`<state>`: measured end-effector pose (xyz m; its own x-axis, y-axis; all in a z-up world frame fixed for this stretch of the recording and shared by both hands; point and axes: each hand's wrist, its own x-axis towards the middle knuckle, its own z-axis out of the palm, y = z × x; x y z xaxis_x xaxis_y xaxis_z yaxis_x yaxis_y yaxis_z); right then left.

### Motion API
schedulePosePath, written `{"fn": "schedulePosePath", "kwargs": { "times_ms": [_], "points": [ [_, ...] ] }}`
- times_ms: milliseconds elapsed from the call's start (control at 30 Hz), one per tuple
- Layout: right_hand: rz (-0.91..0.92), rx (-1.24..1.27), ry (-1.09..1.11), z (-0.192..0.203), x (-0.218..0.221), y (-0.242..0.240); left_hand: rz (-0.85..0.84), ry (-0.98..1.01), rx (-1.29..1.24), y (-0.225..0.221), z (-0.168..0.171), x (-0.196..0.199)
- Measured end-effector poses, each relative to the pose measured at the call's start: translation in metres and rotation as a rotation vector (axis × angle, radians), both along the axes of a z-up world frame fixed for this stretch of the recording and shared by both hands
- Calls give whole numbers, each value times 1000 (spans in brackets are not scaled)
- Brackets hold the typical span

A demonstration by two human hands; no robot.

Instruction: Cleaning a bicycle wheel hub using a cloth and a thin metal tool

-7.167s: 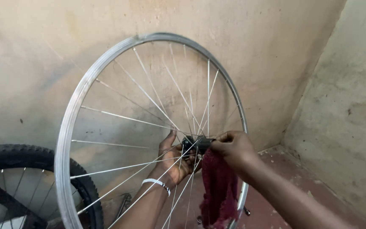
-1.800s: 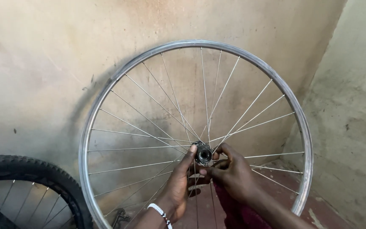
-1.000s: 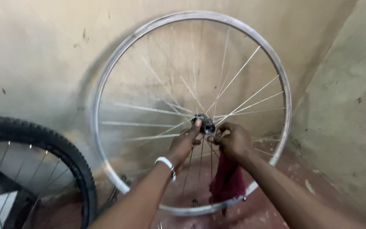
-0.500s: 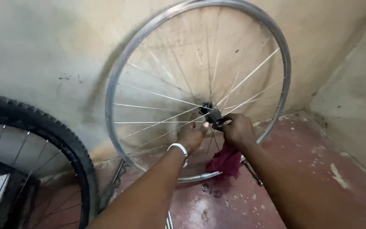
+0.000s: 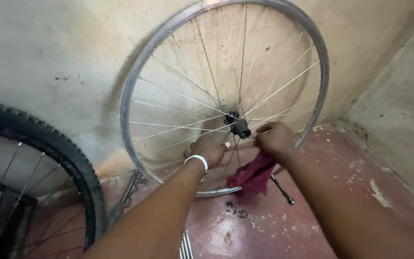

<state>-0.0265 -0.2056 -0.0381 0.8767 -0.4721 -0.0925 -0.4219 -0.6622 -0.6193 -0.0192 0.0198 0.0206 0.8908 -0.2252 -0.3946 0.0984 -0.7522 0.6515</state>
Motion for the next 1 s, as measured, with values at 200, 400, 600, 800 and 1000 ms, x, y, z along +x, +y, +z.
{"fn": "schedulePosePath", "kwargs": {
  "times_ms": [200, 400, 600, 800, 1000],
  "points": [
    [-66, -50, -312, 80, -34, -31, 6, -11, -57, 0, -1, 1],
    [-279, 2, -528, 112, -34, -63, 65, -22, -116, -5, -22, 11],
    [-271, 205, -773, 154, -40, -49, 67, -15, -132, -8, 39, -21],
    [-293, -137, 212, 126, -17, -62, -101, -157, 139, -10, -1, 2],
    [57, -170, 663, 164, -80, 0, -118, -386, -5, 37, 29, -29]
  ]
}}
